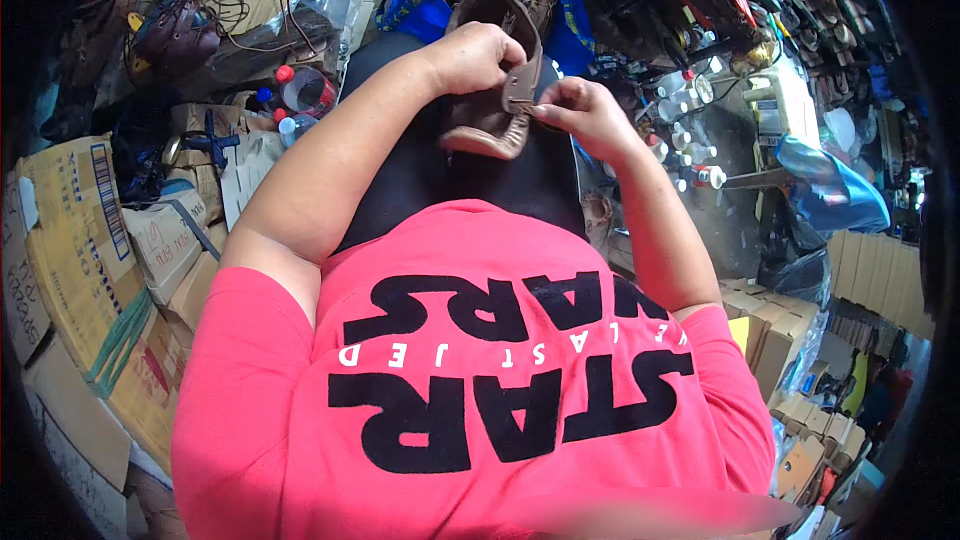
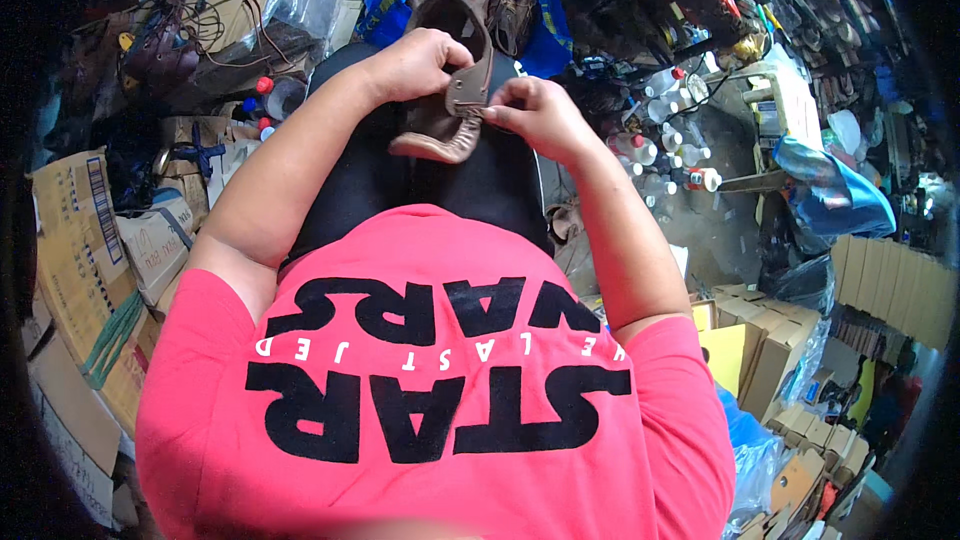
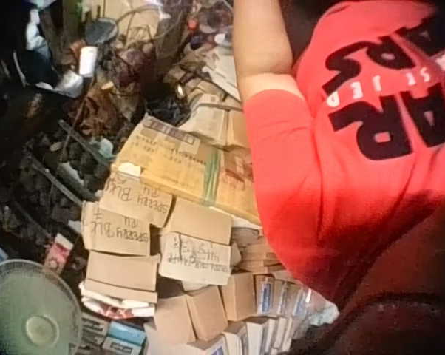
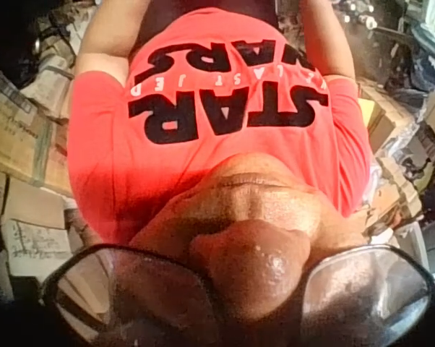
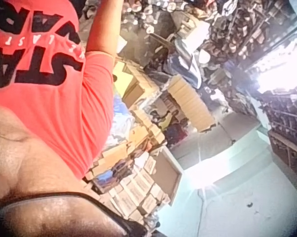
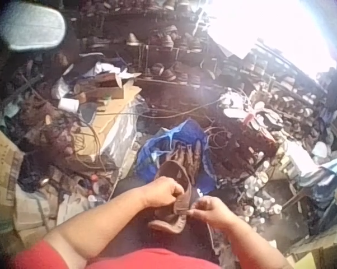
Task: Stitching leather pieces of a shoe by hand with needle and thread.
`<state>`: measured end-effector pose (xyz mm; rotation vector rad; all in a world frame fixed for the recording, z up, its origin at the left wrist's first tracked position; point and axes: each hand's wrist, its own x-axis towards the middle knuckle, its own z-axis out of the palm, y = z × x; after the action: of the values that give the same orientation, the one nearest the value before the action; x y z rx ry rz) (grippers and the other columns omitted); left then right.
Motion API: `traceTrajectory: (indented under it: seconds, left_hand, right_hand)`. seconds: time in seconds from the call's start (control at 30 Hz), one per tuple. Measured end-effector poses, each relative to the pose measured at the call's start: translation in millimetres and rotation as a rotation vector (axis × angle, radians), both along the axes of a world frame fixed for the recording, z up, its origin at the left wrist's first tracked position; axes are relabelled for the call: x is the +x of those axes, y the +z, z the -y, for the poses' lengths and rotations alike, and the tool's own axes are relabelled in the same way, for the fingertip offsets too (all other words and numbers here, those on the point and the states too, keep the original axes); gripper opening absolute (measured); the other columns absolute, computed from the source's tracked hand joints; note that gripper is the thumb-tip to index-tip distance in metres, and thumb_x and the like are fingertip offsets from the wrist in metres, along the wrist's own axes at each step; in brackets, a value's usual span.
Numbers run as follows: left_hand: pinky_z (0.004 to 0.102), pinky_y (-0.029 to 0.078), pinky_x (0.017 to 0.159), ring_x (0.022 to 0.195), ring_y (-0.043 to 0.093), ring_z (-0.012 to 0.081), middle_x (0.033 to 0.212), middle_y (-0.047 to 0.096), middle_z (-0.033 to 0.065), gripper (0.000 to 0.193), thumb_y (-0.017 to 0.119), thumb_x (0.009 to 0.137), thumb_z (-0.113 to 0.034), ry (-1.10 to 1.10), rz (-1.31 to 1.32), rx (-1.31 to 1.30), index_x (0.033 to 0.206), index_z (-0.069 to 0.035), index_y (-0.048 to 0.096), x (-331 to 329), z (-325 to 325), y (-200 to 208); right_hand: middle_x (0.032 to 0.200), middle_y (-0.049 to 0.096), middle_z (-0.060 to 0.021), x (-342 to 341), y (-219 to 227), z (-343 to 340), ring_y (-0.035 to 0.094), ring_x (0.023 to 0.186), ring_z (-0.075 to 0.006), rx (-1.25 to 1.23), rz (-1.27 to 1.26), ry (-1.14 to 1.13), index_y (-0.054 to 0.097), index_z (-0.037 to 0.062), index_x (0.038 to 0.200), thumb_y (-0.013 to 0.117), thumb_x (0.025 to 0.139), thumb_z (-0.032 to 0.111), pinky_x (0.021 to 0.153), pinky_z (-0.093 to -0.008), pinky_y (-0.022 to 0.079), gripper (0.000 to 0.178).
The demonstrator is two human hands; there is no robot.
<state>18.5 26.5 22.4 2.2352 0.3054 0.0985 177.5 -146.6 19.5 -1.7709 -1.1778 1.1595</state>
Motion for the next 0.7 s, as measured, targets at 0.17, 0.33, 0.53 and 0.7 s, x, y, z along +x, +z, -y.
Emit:
traceTrajectory:
  seconds: [0.17,0.33,0.53,0.7]
  left_hand:
    - [0.0400,0.048,0.088,0.099,0.061,0.0311,0.097,0.064,0.0097,0.024,0.073,0.070,-0.008,0.389,0.407,0.367,0.093,-0.006,0.065,-34,18,3]
    - [0.0453,0.048,0.085,0.095,0.060,0.0323,0.093,0.067,0.0104,0.023,0.069,0.074,-0.017,0.298,0.261,0.262,0.096,-0.010,0.068,-41,37,0]
    - [0.0475,0.050,0.085,0.090,0.061,0.0365,0.086,0.069,0.0140,0.014,0.063,0.074,-0.009,0.237,0.138,0.203,0.087,-0.008,0.068,-24,28,-9]
    - [0.0479,0.049,0.084,0.093,0.062,0.0353,0.089,0.069,0.0136,0.011,0.062,0.077,-0.008,0.143,0.048,0.381,0.087,-0.006,0.067,-31,29,2]
  right_hand:
    - [0.080,0.064,-0.0058,-4,-5,-7,0.058,0.072,-0.0113,0.106,0.224,-0.074,0.069,0.0010,0.089,0.077,0.084,0.021,0.066,-0.0300,0.048,0.021]
    - [0.120,0.057,-0.0133,-4,-1,-7,0.057,0.105,-0.0211,0.285,0.098,-0.050,0.062,0.0095,0.120,0.085,0.074,0.026,0.089,-0.0352,0.049,0.054]
    - [0.142,0.045,-0.0162,-19,3,-26,0.044,0.130,-0.0399,0.416,0.523,0.108,0.053,0.0294,0.138,0.089,0.058,0.033,0.108,-0.0471,0.040,0.088]
    - [0.144,0.046,-0.0128,-25,2,-27,0.042,0.133,-0.0374,0.278,0.742,0.086,0.057,0.0325,0.132,0.079,0.058,0.034,0.108,-0.0526,0.033,0.077]
